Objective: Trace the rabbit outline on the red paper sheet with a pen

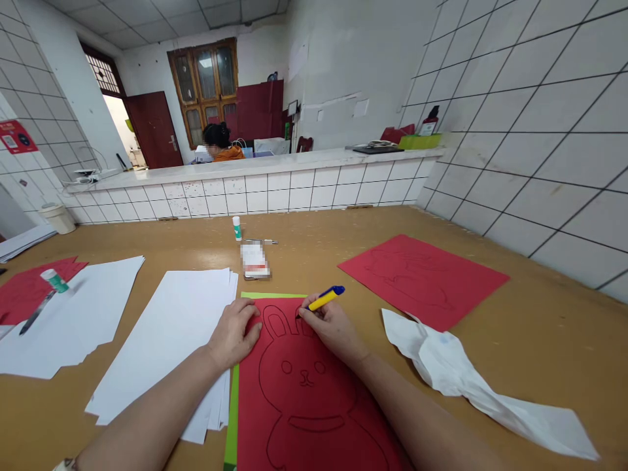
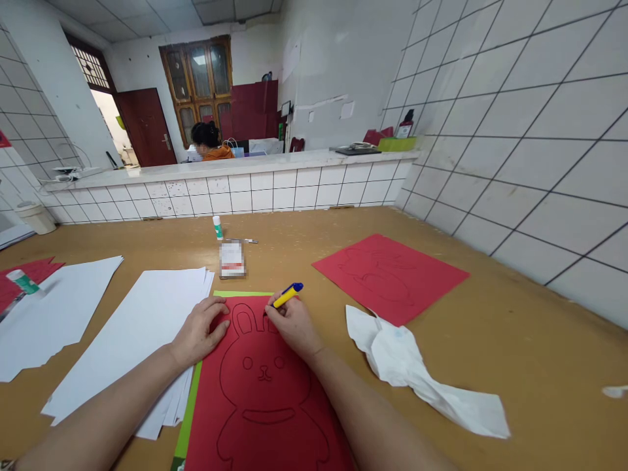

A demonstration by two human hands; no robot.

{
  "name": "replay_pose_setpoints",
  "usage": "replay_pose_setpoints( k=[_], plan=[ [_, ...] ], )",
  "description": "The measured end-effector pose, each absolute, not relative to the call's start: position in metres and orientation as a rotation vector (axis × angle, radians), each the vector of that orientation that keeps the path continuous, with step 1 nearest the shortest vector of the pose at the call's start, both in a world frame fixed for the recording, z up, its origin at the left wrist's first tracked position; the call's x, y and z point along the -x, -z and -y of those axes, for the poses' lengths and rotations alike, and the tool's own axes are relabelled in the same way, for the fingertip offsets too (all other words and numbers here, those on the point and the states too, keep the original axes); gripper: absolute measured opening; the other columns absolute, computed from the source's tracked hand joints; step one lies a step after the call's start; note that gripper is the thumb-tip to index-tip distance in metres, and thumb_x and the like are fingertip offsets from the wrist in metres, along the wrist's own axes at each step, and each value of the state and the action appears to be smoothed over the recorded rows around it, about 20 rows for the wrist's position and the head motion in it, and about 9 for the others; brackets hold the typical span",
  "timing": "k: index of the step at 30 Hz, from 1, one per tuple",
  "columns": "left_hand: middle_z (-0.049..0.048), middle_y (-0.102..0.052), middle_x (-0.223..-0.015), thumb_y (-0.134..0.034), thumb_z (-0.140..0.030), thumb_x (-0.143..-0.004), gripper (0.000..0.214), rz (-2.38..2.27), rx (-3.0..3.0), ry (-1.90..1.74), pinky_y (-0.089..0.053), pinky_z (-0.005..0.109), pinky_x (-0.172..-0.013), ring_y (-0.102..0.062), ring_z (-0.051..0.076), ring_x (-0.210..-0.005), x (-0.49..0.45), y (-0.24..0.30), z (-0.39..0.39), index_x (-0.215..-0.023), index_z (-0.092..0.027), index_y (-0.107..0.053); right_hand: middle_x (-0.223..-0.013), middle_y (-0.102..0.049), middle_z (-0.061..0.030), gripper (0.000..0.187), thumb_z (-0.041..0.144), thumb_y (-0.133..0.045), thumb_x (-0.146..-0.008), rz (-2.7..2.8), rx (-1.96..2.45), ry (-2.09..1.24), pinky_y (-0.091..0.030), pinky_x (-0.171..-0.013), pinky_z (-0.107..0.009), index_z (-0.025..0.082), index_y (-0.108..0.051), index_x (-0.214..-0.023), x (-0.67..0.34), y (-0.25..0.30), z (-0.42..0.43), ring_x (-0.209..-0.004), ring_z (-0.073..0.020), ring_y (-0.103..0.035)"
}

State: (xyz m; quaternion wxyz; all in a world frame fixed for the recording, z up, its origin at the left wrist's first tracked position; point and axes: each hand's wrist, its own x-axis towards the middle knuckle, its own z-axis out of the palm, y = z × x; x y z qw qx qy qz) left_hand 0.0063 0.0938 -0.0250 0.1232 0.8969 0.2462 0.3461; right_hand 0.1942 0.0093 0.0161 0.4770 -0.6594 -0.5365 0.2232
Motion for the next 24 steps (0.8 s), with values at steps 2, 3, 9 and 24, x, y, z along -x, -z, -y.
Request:
replay_pose_setpoints(
  k=[2, 3, 9, 24],
  plan=[
    [0.0084, -0.057, -0.099, -0.046, -0.018, -0.076, 0.013, -0.715, -2.617, -1.014, -0.046, 0.040, -0.080, -0.054, 0.023, -0.094, -0.006, 0.025, -0.094, -0.087, -0.020, -0.054, -0.060, -0.045, 0.0018, 0.011, 0.030, -0.045, -0.065, 1.318, 1.616, -0.533, -0.037, -0.056, -0.026, 0.021, -0.045, -0.059, -0.195, -0.015, -0.009, -0.056, -0.0131, -0.044],
    [0.0084, -0.057, -0.099, -0.046, -0.018, -0.076, 0.013, -0.713, -2.617, -1.016, -0.046, 0.040, -0.080, -0.055, 0.023, -0.094, -0.006, 0.025, -0.094, -0.086, -0.020, -0.054, -0.060, -0.045, 0.0018, 0.010, 0.029, -0.045, -0.065, 1.318, 1.614, -0.530, -0.037, -0.057, -0.026, 0.021, -0.045, -0.059, -0.195, -0.015, -0.010, -0.057, -0.0132, -0.044],
    [0.0091, -0.057, -0.098, -0.045, -0.018, -0.076, 0.013, -0.702, -2.618, -1.026, -0.046, 0.040, -0.079, -0.055, 0.023, -0.093, -0.006, 0.023, -0.093, -0.086, -0.019, -0.054, -0.059, -0.045, 0.0018, 0.008, 0.028, -0.044, -0.064, 1.325, 1.609, -0.531, -0.037, -0.056, -0.026, 0.021, -0.044, -0.059, -0.196, -0.012, -0.011, -0.057, -0.0137, -0.045],
    [0.0090, -0.057, -0.099, -0.047, -0.018, -0.076, 0.013, -0.703, -2.610, -1.025, -0.046, 0.039, -0.079, -0.055, 0.023, -0.093, -0.006, 0.025, -0.094, -0.086, -0.020, -0.054, -0.058, -0.049, 0.0015, 0.011, 0.027, -0.045, -0.067, 1.396, 1.592, -0.466, -0.039, -0.057, -0.025, 0.020, -0.047, -0.059, -0.201, -0.003, -0.013, -0.060, -0.0138, -0.049]
  ],
)
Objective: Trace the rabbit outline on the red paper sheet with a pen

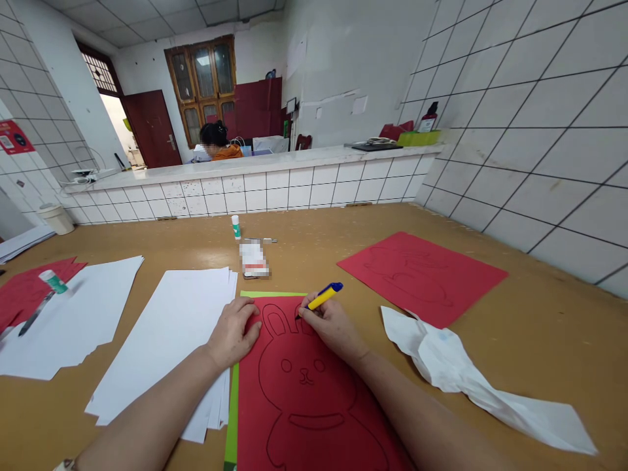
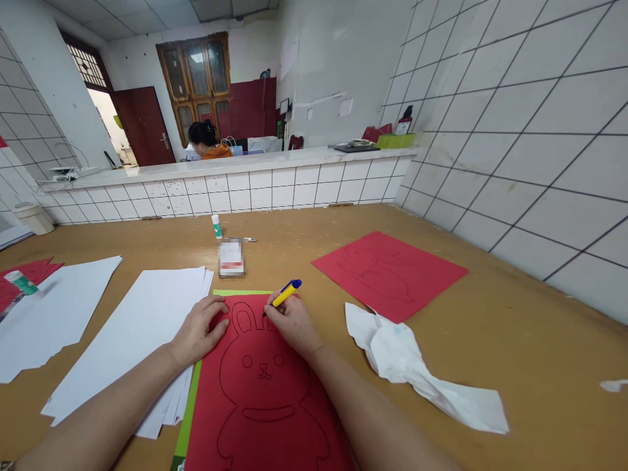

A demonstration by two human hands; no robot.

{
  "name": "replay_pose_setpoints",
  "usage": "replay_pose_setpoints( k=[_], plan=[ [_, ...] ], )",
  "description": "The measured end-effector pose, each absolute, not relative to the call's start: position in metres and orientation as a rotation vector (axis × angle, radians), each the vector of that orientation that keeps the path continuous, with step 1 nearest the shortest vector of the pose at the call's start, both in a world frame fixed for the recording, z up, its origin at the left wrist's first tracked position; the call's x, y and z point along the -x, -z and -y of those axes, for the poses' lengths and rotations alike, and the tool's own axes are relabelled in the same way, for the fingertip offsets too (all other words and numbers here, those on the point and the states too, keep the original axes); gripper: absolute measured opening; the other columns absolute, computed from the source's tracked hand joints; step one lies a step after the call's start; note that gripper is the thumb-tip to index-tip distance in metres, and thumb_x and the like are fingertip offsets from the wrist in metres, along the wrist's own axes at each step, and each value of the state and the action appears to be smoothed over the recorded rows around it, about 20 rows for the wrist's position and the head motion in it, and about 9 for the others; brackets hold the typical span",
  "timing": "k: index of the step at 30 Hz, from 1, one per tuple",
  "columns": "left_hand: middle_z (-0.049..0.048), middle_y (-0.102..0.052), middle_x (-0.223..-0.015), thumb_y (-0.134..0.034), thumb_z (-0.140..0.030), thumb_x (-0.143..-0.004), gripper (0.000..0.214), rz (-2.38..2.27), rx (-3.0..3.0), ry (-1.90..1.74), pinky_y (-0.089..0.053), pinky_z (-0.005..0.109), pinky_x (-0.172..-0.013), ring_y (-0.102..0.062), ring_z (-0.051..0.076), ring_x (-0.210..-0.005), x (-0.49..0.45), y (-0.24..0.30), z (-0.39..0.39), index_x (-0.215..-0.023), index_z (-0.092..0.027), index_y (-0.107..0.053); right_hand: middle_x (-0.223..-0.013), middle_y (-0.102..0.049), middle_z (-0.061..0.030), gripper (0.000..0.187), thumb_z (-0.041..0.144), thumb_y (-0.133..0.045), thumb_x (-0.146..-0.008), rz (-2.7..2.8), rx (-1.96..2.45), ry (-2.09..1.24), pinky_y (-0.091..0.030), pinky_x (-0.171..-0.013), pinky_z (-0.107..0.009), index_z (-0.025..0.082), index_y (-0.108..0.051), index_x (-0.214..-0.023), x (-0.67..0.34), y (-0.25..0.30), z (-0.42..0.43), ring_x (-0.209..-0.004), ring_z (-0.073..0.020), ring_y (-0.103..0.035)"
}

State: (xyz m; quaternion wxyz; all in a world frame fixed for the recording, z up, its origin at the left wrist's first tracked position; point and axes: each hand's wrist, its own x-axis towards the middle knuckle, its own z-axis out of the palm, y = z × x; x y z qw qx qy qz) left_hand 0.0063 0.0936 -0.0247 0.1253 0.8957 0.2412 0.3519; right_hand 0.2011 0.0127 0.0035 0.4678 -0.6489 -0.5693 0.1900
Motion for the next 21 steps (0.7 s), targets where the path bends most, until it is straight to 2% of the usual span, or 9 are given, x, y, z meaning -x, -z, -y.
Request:
replay_pose_setpoints(
  k=[21],
  plan=[
    [0.0086, -0.057, -0.098, -0.046, -0.018, -0.076, 0.013, -0.717, -2.611, -1.006, -0.046, 0.040, -0.080, -0.055, 0.023, -0.093, -0.0063, 0.0235, -0.0933, -0.086, -0.020, -0.053, -0.058, -0.045, 0.0024, 0.009, 0.025, -0.044, -0.065, 1.367, 1.603, -0.530, -0.037, -0.056, -0.025, 0.021, -0.043, -0.057, -0.1965, -0.0114, -0.0108, -0.055, -0.0126, -0.044]
  ],
)
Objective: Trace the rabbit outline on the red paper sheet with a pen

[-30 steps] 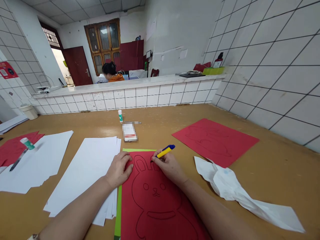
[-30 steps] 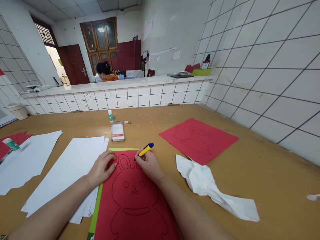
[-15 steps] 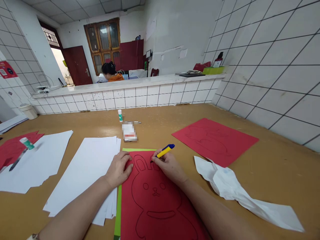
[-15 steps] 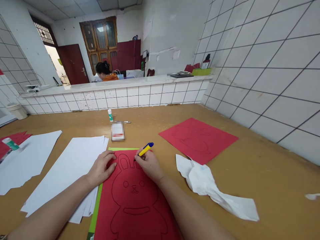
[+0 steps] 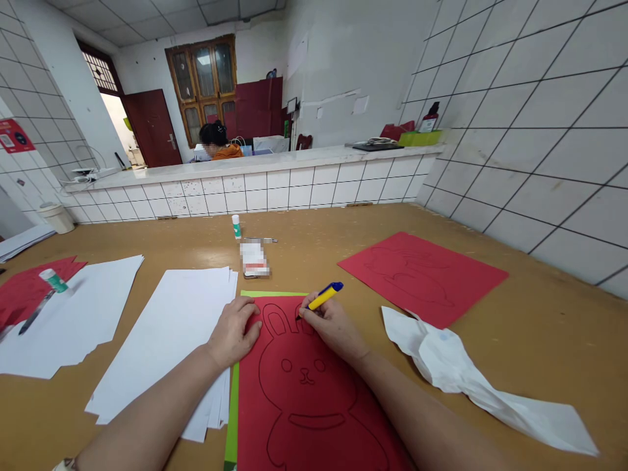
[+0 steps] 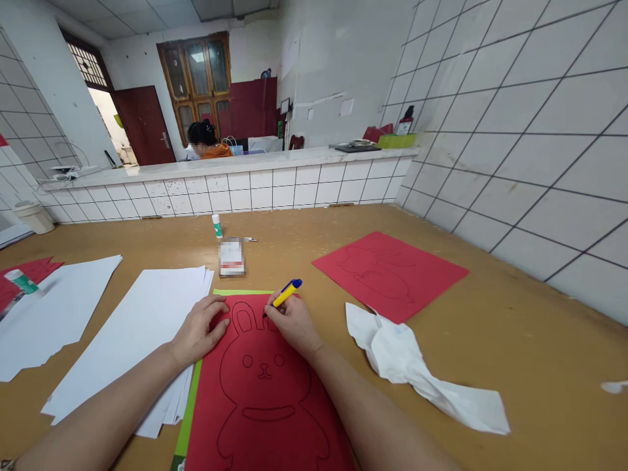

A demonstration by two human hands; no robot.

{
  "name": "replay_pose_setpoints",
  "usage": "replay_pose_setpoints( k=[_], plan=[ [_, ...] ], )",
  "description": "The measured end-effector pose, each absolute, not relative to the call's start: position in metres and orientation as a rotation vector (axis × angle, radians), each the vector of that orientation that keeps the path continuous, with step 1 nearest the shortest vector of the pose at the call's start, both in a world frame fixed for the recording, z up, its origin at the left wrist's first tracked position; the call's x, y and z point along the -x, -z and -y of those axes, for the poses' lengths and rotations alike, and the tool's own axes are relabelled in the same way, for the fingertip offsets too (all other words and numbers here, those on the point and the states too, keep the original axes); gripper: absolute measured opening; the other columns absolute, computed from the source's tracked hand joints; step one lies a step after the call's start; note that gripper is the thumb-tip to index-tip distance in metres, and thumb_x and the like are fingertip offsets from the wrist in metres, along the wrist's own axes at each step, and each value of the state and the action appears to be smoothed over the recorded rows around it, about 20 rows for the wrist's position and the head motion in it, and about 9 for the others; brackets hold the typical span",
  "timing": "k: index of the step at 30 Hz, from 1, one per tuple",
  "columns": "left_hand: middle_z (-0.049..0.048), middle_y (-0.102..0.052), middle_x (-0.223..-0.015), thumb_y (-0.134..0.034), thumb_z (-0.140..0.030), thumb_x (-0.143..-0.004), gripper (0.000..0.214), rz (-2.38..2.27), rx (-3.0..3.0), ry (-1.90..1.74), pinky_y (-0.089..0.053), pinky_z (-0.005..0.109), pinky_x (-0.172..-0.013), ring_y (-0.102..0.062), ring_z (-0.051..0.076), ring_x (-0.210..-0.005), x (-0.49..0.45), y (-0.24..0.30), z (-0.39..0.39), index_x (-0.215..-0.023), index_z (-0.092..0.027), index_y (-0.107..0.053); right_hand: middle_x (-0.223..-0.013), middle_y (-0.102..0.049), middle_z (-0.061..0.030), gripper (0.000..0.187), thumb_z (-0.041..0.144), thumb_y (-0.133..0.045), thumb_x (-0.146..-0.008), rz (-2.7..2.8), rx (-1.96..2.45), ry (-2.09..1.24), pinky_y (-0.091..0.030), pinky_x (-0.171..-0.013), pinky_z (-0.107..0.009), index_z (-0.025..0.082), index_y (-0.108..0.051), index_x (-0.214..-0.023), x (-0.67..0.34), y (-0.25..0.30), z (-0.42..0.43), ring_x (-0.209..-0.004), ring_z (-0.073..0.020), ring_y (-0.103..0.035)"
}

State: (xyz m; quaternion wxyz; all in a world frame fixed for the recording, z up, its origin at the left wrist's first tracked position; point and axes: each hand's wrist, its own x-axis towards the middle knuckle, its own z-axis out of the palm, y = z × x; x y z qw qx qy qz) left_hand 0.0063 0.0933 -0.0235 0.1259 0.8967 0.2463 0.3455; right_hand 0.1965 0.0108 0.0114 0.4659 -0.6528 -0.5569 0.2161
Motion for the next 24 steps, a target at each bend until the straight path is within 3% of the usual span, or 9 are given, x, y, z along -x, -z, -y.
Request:
replay_pose_setpoints(
  k=[24],
  plan=[
    [0.0087, -0.057, -0.099, -0.047, -0.018, -0.075, 0.013, -0.719, -2.603, -0.991, -0.045, 0.040, -0.081, -0.054, 0.023, -0.095, -0.0060, 0.0231, -0.0935, -0.087, -0.020, -0.053, -0.058, -0.047, 0.0018, 0.008, 0.024, -0.044, -0.064, 1.381, 1.605, -0.510, -0.039, -0.058, -0.025, 0.021, -0.044, -0.057, -0.1978, -0.0111, -0.0122, -0.057, -0.0129, -0.045]
  ],
)
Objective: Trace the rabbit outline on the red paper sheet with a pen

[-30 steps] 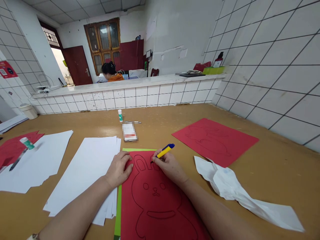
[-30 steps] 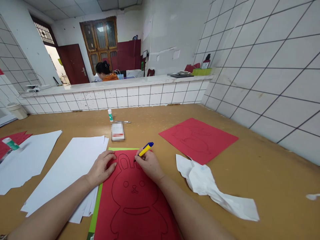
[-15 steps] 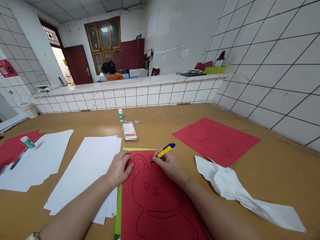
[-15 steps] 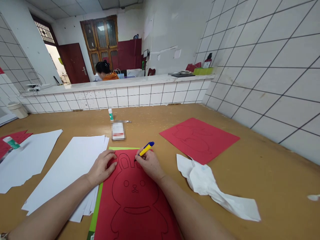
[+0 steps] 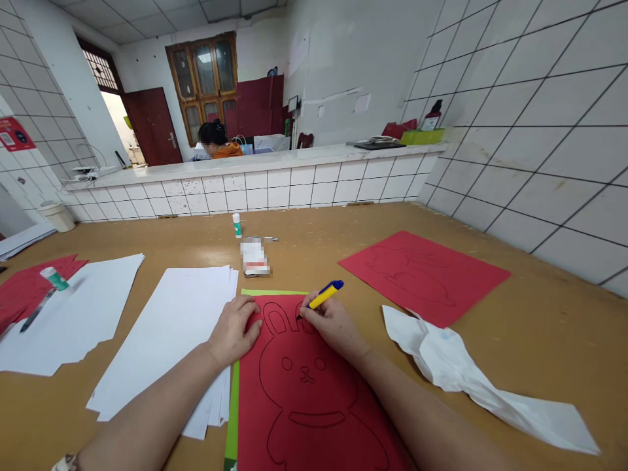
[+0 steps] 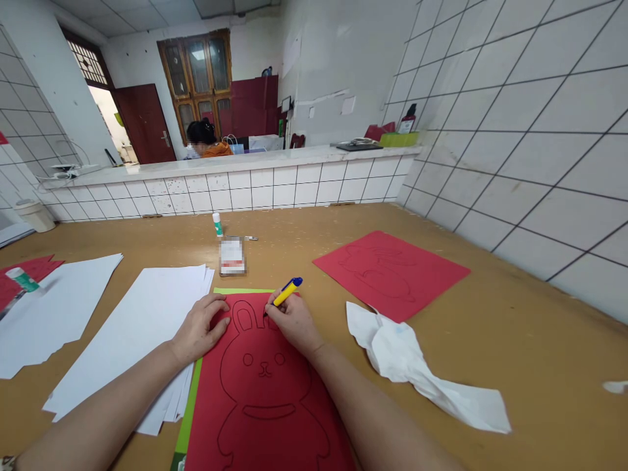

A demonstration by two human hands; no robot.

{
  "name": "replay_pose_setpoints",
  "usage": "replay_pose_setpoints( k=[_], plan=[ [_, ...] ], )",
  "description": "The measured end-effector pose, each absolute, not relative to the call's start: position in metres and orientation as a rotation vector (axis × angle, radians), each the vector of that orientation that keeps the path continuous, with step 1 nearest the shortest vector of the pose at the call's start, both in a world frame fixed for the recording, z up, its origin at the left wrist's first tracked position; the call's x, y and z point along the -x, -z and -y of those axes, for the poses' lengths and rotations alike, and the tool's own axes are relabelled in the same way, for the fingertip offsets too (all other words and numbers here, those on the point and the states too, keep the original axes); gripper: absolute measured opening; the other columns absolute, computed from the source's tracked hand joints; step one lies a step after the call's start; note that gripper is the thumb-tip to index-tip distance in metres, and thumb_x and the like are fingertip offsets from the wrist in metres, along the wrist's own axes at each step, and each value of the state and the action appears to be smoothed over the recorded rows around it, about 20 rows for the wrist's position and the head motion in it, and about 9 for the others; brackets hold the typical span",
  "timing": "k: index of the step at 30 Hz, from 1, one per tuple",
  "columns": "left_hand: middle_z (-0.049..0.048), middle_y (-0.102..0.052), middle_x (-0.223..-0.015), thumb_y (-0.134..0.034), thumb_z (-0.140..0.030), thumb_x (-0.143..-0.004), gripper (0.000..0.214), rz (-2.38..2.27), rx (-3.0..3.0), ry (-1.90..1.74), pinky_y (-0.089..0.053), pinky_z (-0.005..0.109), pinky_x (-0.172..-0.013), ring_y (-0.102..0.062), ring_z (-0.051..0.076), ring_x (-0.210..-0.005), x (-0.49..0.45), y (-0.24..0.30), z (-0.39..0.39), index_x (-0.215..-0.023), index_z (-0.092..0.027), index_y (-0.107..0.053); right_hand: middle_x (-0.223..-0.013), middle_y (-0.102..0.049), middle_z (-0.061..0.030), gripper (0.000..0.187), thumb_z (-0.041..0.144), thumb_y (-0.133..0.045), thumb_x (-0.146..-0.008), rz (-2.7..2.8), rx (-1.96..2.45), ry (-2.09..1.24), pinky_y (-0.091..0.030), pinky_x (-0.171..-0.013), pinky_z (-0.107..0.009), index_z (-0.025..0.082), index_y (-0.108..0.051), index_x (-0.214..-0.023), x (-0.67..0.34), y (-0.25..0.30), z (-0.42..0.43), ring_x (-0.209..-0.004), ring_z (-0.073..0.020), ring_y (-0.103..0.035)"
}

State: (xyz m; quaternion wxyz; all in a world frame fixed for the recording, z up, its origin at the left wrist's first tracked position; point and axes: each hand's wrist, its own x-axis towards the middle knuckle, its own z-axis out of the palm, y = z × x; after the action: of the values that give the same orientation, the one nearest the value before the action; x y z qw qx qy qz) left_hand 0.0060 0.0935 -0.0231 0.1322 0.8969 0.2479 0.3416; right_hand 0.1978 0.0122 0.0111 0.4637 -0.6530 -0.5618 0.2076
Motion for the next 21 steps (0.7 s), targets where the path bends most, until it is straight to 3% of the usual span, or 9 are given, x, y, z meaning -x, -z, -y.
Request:
replay_pose_setpoints(
  k=[21],
  plan=[
    [0.0080, -0.057, -0.099, -0.047, -0.018, -0.076, 0.014, -0.725, -2.614, -0.987, -0.046, 0.040, -0.081, -0.054, 0.023, -0.094, -0.0058, 0.0236, -0.0936, -0.087, -0.020, -0.054, -0.055, -0.045, 0.0024, 0.010, 0.024, -0.043, -0.065, 1.399, 1.596, -0.534, -0.038, -0.055, -0.025, 0.021, -0.043, -0.055, -0.1968, -0.0131, -0.0105, -0.053, -0.0123, -0.043]
  ],
)
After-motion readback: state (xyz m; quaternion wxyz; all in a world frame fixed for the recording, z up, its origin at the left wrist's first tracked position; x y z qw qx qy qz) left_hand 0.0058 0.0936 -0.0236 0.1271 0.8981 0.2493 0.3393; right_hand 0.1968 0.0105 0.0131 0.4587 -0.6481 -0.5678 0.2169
